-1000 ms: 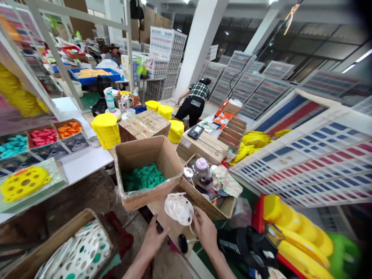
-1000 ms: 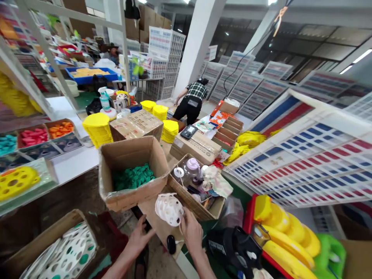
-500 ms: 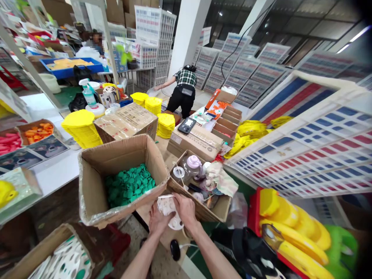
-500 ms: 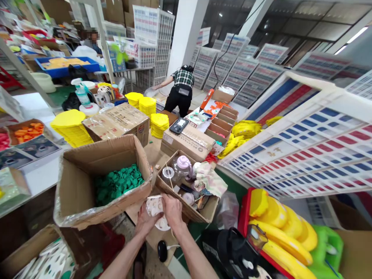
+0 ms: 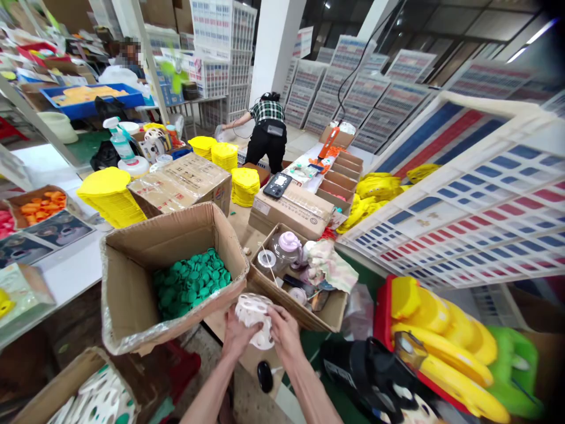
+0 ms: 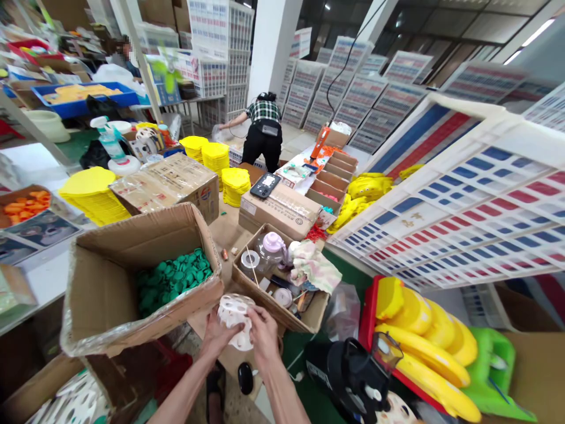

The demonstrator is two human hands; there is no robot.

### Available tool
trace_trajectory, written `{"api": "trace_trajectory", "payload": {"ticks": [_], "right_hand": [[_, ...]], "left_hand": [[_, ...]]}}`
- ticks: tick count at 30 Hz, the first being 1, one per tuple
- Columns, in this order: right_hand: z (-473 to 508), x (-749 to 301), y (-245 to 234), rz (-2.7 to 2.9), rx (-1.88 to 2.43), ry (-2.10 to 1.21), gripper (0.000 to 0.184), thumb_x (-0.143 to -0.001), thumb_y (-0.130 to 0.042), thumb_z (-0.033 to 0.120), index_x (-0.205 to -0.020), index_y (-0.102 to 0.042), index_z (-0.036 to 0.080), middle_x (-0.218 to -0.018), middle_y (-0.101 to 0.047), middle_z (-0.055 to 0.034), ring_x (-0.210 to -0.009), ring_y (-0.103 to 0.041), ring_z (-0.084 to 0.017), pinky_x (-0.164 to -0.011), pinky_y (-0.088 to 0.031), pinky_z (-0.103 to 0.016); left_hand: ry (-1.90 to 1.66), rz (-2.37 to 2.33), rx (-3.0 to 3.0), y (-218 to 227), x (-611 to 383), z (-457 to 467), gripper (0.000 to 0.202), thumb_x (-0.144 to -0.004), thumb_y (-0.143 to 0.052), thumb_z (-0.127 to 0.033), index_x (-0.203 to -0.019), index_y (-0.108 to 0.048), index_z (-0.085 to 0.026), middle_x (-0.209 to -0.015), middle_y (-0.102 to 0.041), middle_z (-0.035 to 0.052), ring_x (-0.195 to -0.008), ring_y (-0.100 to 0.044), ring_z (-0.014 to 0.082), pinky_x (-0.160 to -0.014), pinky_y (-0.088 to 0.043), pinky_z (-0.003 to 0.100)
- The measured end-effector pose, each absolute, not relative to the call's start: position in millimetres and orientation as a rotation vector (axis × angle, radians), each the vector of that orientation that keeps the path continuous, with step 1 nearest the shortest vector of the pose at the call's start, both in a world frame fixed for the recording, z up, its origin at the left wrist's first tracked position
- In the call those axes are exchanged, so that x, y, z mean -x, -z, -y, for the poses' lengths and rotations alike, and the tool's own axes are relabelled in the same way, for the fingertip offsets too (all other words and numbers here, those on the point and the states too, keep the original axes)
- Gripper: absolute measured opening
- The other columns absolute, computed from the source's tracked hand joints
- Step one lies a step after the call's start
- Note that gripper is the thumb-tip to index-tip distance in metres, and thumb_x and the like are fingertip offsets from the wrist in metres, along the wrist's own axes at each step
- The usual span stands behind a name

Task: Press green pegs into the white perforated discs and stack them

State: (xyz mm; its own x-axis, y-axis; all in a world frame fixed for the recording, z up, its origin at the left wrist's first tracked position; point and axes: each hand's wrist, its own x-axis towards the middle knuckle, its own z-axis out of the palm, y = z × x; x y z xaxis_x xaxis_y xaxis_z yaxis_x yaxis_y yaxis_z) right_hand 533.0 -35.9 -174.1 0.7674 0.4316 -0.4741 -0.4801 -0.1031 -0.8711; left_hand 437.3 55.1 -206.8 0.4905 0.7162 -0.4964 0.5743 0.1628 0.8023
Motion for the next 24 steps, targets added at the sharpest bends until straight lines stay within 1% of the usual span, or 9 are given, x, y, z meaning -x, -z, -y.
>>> {"api": "trace_trajectory", "payload": {"ticks": [3,6,8,11,13,15,18,21,24], "right_hand": [[63.6,-531.1,165.0,-0.069,1.390,-0.814,0.046,-0.066,-0.078,0.049,-0.098,-0.064,0.019,-0.054,-0.048,0.0098,-0.035,-0.018,0.000,-0.034,-0.014,-0.016],[92.3,-533.4,159.5,-0.056,1.345,-0.887,0.053,-0.065,-0.081,0.042,-0.110,-0.062,0.021,-0.060,-0.050,0.0097,-0.036,-0.016,0.001,-0.035,-0.011,-0.015],[105.5,-537.9,157.9,-0.028,1.359,-0.957,0.052,-0.065,-0.081,0.040,-0.111,-0.064,0.021,-0.062,-0.052,0.0084,-0.037,-0.016,0.002,-0.036,-0.010,-0.016],[111.9,-545.3,155.4,0.021,1.380,-1.059,0.049,-0.065,-0.081,0.038,-0.109,-0.068,0.020,-0.063,-0.053,0.0068,-0.039,-0.018,0.001,-0.038,-0.010,-0.017],[108.5,-547.5,152.2,0.045,1.399,-1.101,0.049,-0.064,-0.081,0.038,-0.109,-0.069,0.021,-0.065,-0.056,0.0051,-0.040,-0.025,-0.001,-0.040,-0.013,-0.017],[102.2,-545.9,147.4,0.082,1.475,-1.117,0.049,-0.064,-0.081,0.041,-0.108,-0.070,0.021,-0.070,-0.062,0.0021,-0.045,-0.040,-0.005,-0.042,-0.019,-0.017],[91.6,-537.6,138.0,0.219,1.642,-1.059,0.046,-0.068,-0.078,0.046,-0.106,-0.070,0.020,-0.075,-0.069,-0.0019,-0.060,-0.058,-0.015,-0.049,-0.034,-0.021],[82.0,-525.3,128.3,0.390,1.763,-0.945,0.037,-0.071,-0.076,0.046,-0.095,-0.071,0.018,-0.068,-0.071,-0.0031,-0.066,-0.063,-0.020,-0.062,-0.044,-0.029],[73.3,-510.2,121.0,0.438,1.788,-0.932,0.035,-0.070,-0.076,0.049,-0.081,-0.070,0.017,-0.066,-0.072,-0.0051,-0.063,-0.064,-0.022,-0.063,-0.047,-0.032]], "left_hand": [[-0.198,-1.128,-1.434,204.6,-432.7,-59.1,0.084,-0.062,-0.080,-0.026,-0.136,-0.040,-0.014,-0.133,-0.058,0.0175,-0.127,-0.052,0.0340,-0.107,-0.039,0.038],[-0.219,-1.077,-1.341,203.0,-429.2,-65.1,0.088,-0.062,-0.081,-0.023,-0.140,-0.039,-0.017,-0.129,-0.063,0.0156,-0.123,-0.057,0.0334,-0.107,-0.041,0.041],[-0.222,-1.054,-1.271,201.8,-426.6,-69.7,0.089,-0.061,-0.082,-0.025,-0.139,-0.040,-0.017,-0.129,-0.064,0.0167,-0.121,-0.059,0.0328,-0.107,-0.043,0.044],[-0.230,-0.977,-1.173,196.6,-419.9,-75.6,0.084,-0.060,-0.085,-0.027,-0.136,-0.048,-0.020,-0.131,-0.064,0.0153,-0.122,-0.058,0.0320,-0.107,-0.043,0.043],[-0.230,-0.900,-1.109,189.6,-413.1,-78.3,0.082,-0.061,-0.085,-0.028,-0.135,-0.050,-0.021,-0.131,-0.065,0.0137,-0.122,-0.060,0.0313,-0.105,-0.046,0.042],[-0.227,-0.833,-1.051,179.9,-404.6,-80.0,0.082,-0.064,-0.084,-0.030,-0.138,-0.048,-0.022,-0.130,-0.066,0.0133,-0.120,-0.061,0.0315,-0.101,-0.050,0.042],[-0.217,-0.751,-0.929,162.6,-389.4,-81.9,0.083,-0.068,-0.081,-0.030,-0.142,-0.044,-0.024,-0.134,-0.064,0.0123,-0.123,-0.059,0.0318,-0.101,-0.050,0.043],[-0.210,-0.704,-0.814,145.6,-371.3,-83.2,0.076,-0.074,-0.077,-0.031,-0.143,-0.045,-0.028,-0.140,-0.060,0.0097,-0.127,-0.056,0.0304,-0.105,-0.047,0.043],[-0.224,-0.693,-0.765,133.3,-351.2,-83.6,0.073,-0.078,-0.074,-0.031,-0.144,-0.043,-0.030,-0.143,-0.057,0.0092,-0.127,-0.056,0.0293,-0.106,-0.045,0.042]]}}
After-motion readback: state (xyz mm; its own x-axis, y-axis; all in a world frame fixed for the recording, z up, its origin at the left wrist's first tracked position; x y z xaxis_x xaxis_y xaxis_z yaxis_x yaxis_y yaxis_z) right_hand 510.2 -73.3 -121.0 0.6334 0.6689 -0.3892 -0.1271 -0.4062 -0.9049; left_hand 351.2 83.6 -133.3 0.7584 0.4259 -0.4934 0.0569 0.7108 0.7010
